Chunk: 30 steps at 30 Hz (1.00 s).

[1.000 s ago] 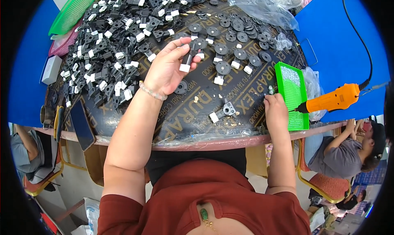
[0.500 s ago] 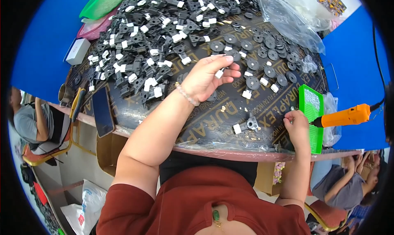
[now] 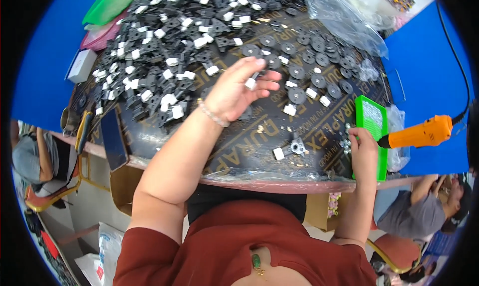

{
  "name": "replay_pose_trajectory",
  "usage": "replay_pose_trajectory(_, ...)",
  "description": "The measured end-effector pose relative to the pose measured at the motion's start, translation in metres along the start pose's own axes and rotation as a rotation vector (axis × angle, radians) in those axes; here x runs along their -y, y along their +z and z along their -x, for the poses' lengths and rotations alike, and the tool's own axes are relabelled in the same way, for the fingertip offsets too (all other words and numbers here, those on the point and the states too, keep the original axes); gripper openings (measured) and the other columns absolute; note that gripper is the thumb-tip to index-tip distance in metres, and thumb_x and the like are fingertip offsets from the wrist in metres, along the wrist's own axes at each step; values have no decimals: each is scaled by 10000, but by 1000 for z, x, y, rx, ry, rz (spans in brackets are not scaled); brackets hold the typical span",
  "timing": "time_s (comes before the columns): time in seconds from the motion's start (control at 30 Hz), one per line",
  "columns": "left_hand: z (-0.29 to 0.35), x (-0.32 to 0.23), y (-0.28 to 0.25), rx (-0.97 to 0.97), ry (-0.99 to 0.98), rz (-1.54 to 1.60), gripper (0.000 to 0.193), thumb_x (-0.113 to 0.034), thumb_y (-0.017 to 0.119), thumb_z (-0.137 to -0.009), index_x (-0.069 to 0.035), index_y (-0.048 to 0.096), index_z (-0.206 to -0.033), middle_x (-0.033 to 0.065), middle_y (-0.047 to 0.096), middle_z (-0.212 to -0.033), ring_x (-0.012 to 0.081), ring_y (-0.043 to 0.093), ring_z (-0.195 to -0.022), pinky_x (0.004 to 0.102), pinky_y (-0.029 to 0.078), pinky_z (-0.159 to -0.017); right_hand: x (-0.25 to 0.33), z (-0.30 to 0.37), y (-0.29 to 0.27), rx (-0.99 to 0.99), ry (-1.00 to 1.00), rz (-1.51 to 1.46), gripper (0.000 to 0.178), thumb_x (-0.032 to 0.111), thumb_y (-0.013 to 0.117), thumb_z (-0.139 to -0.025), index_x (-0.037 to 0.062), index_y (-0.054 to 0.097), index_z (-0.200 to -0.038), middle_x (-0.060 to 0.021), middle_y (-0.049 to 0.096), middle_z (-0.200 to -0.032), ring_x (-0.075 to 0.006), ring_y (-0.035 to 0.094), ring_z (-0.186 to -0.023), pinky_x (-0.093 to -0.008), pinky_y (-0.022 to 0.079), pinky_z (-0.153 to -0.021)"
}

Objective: Assembling small white and grey plastic components manually at a factory workbench.

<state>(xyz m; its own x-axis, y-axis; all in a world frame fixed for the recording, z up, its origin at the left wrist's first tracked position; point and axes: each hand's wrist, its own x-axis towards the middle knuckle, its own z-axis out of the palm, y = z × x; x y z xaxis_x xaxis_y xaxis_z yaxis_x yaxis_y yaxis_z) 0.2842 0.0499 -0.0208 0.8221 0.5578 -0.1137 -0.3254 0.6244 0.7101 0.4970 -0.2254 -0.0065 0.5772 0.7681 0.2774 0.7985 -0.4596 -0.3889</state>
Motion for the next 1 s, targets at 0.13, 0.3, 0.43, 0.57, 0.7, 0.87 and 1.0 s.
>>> replay_pose_trajectory(0.13, -2, 1, -4, 15, 12, -71, 285, -189, 565, -961, -34, 508, -1193, 187, 681, -1111, 237, 692, -921, 308, 539, -757, -12, 9, -5, 0, -44, 133, 79, 7, 641, -822, 9, 644, -900, -169, 658, -886, -367, 637, -824, -426, 504, -737)
replay_pose_trajectory(0.3, 0, 3, -1, 6, 13, -81, 289, -161, 518, -958, -8, 499, -1203, 205, 664, -1154, 235, 685, -945, 316, 544, -791, -13, 24, 2, 92, -75, 208, 75, 42, 683, -786, 39, 640, -847, -140, 632, -814, -344, 630, -773, -435, 505, -698)
replay_pose_trajectory(0.43, -3, 4, 0, 6, 9, -83, 270, -159, 517, -958, -12, 503, -1184, 205, 665, -1150, 233, 683, -947, 312, 545, -792, -15, 29, 9, 101, -49, 335, 62, 51, 665, -803, 65, 631, -853, -115, 616, -807, -330, 626, -757, -432, 508, -678)
replay_pose_trajectory(0.57, -5, 6, 0, 29, -4, -14, 193, -145, 506, -971, -21, 506, -1120, 225, 646, -1167, 235, 673, -979, 318, 552, -816, -5, 25, 8, 38, -44, 301, 76, 28, 631, -820, 65, 623, -886, -121, 623, -817, -336, 627, -769, -437, 509, -681)
replay_pose_trajectory(0.7, -4, 8, -3, 25, -20, 99, 220, -105, 545, -965, -4, 517, -1159, 199, 643, -1125, 241, 652, -991, 341, 548, -851, 10, 12, 9, -4, -99, -73, 118, -18, 615, -798, 54, 611, -891, -132, 625, -827, -339, 628, -773, -428, 505, -674)
replay_pose_trajectory(0.87, -4, 8, -4, 14, -39, 86, 294, -106, 544, -965, -11, 495, -1239, 190, 634, -1125, 232, 647, -976, 352, 546, -855, 32, -11, 14, -71, -90, -151, 110, -43, 610, -756, 39, 638, -824, -109, 610, -825, -306, 627, -733, -383, 512, -648)
replay_pose_trajectory(1.0, -4, 5, 5, 74, -88, 127, 292, -115, 540, -961, -15, 483, -1229, 241, 617, -1182, 255, 659, -968, 362, 558, -869, 59, -39, 18, -34, -161, -278, 117, -34, 602, -765, 29, 667, -838, -122, 603, -838, -306, 632, -748, -394, 511, -673)
